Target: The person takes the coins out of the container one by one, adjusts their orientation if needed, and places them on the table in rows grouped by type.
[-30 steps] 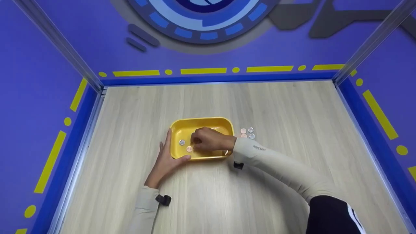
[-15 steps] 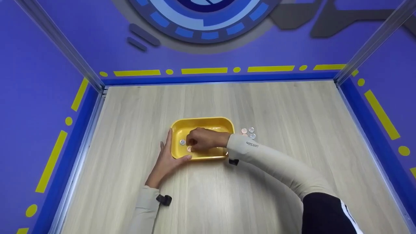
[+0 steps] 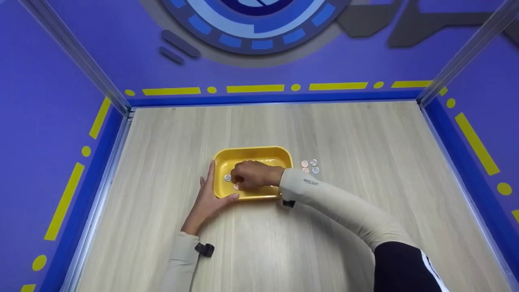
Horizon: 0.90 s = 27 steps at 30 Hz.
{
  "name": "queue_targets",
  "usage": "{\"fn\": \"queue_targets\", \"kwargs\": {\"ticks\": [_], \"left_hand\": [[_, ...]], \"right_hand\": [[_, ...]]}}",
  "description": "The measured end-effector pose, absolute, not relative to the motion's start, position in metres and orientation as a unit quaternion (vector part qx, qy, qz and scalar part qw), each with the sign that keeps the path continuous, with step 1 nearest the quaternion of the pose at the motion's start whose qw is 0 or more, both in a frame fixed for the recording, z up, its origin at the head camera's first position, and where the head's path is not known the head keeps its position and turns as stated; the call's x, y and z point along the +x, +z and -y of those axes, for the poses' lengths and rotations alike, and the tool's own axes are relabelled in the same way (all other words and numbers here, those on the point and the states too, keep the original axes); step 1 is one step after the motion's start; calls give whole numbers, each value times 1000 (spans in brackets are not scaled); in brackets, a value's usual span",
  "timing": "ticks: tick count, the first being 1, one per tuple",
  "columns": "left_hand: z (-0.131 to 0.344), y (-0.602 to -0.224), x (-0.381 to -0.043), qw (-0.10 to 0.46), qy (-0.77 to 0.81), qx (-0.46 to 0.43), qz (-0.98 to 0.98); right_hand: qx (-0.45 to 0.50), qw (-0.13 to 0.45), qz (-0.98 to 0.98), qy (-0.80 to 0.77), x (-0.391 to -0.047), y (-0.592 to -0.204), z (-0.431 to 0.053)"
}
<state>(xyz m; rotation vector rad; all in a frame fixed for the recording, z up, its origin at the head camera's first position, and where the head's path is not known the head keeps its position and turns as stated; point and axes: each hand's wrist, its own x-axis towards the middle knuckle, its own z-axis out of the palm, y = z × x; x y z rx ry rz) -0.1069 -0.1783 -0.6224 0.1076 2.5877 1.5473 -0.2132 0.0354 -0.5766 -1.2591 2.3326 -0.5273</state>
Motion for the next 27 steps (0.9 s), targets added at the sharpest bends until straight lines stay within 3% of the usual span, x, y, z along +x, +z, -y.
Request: {"fn": "queue_targets", "kwargs": {"ticks": [13,27], "left_hand": [[179,-622,-108,68,512,37,-855],[177,-622,-109,50,518,50,-853]], "right_hand": [[-431,217,-847,-223,-208,-567,-49],[-427,167,-845,-274,-199,-558,-99]]}}
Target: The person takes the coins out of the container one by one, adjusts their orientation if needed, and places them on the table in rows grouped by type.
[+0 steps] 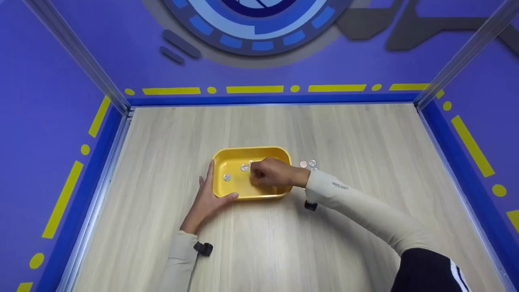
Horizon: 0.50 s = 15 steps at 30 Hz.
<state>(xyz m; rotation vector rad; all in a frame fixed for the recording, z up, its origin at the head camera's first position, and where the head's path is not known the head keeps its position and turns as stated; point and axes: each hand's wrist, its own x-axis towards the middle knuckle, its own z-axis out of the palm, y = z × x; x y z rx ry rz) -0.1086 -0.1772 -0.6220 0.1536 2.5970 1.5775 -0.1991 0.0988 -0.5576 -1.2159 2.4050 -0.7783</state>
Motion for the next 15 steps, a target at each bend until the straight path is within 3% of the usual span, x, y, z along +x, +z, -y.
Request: {"fn": "queue_targets", "kwargs": {"ticks": [15], "left_hand": [[177,-620,-107,59,517,35,-853]], "right_hand": [[-368,178,-842,-351,-193,-556,-134]]}}
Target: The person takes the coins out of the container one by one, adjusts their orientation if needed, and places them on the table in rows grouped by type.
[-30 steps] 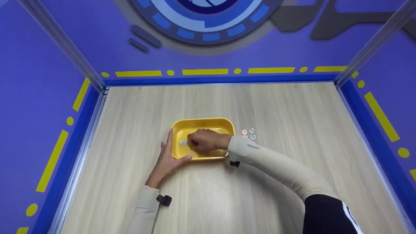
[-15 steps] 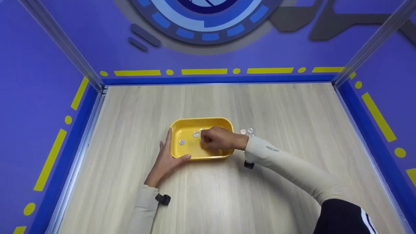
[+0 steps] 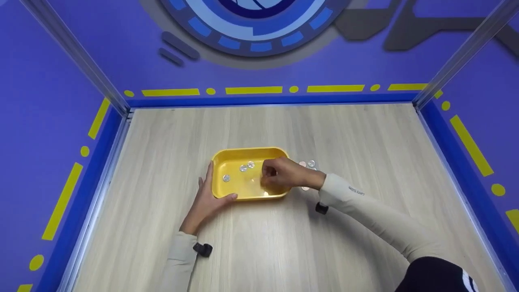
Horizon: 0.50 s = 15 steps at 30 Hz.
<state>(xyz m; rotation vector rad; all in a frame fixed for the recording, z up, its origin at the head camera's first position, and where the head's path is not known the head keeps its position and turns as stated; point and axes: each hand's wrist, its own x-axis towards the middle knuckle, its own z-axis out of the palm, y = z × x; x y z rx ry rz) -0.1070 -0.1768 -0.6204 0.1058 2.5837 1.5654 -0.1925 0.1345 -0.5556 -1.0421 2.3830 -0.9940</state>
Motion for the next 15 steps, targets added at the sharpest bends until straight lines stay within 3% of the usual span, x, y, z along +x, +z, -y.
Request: {"fn": "queue_targets", "kwargs": {"ticks": [15], "left_hand": [[177,-622,-109,42,519,57,-852]], "right_hand": [[-303,161,-823,-453,-182,-544,-166]]}}
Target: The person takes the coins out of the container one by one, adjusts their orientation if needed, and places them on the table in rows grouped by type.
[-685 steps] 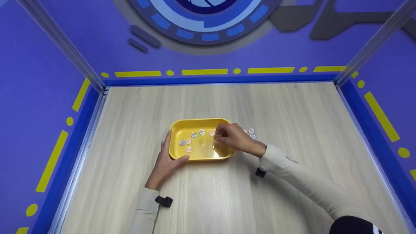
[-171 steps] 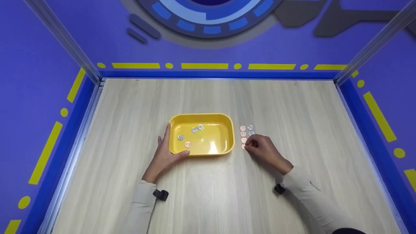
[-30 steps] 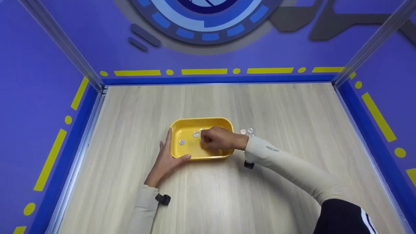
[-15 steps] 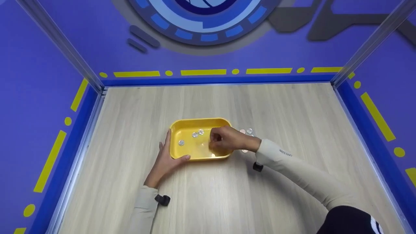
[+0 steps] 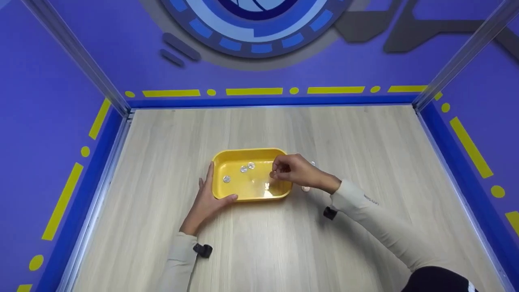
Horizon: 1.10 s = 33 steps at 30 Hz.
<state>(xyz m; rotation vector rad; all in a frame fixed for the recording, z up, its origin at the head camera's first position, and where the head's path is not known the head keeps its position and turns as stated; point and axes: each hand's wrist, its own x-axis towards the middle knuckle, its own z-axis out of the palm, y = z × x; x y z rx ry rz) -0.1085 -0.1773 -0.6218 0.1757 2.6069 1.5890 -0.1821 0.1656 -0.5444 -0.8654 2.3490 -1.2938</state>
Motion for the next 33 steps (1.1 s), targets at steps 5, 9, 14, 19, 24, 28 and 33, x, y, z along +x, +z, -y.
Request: {"fn": "queue_targets", "kwargs": {"ticks": [5,9,14,19,24,28,33], "left_hand": [[178,-620,-108,47,519,53,-852],[178,-621,-108,46,519,58,-852],[178,-621,-107,52,517,52,-853],[178,-621,-106,58,517,45,-853],[179,-622,-107,49,516,49,-854],[178,-622,-107,50,518,47,-853],[178,-622,-107,47,519,52,-852]], "right_hand": [[-279,151,-822,-472,-175,-542,-177],[-266,140,-824,-480,-168,-544,-186],[-251,145,-817,-499,-157,-553,-198],[-242,135,-815,-509,-148,-560,-208],[-220,129,-816,-518,-141,-563,-217],[-206,133,-814,-526,-136,-570,-224],[-197,136,-816,-527,-128,-583,-229]]}}
